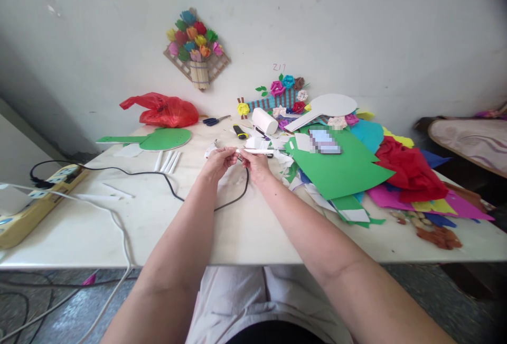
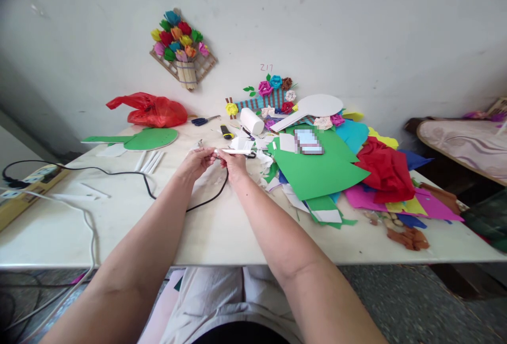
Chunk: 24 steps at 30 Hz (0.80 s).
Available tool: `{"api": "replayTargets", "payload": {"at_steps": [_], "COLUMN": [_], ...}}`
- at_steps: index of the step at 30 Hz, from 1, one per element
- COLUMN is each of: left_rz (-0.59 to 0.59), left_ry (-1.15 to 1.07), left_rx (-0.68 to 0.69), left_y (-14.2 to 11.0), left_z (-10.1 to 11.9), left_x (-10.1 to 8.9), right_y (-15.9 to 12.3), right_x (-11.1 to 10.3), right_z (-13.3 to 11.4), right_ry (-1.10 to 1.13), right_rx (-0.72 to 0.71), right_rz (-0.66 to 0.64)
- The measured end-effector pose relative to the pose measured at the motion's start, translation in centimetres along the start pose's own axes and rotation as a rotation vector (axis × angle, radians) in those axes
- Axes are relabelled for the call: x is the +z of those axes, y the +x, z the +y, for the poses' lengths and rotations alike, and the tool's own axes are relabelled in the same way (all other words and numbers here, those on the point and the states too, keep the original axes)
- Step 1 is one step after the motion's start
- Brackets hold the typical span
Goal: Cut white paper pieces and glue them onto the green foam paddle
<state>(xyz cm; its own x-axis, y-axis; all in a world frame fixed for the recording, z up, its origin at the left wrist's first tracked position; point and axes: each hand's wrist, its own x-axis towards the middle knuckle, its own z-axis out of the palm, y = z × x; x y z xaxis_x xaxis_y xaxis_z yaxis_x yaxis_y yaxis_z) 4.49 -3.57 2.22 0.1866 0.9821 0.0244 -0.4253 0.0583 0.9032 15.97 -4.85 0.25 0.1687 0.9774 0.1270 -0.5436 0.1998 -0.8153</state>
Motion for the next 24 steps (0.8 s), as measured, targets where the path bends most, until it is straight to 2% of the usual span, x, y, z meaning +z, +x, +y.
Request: {"api": "replayTargets", "payload": {"at_steps": [6,18,24], "left_rz": [-0.04,-0.141,-0.121], "left_ry": [-0.003,-0.005,0.015], "left_rx": [-0.041,-0.075,-0.055], "left_y": [0.3,0.5,0.5], "left_z": [-0.2,-0.3,-0.3], "left_x": [-0.4,-1.1,-0.9], "right_y": [0.1,0.0,0.0], "right_x": [-0.1,0.0,0.1], "right_z": [0.1,-0.2,-0.3], "right_ry": [-0.019,-0.004,-0.005], "right_rx": [-0.034,0.001,0.006], "right_rz": [0.014,0.002,-0.001]}}
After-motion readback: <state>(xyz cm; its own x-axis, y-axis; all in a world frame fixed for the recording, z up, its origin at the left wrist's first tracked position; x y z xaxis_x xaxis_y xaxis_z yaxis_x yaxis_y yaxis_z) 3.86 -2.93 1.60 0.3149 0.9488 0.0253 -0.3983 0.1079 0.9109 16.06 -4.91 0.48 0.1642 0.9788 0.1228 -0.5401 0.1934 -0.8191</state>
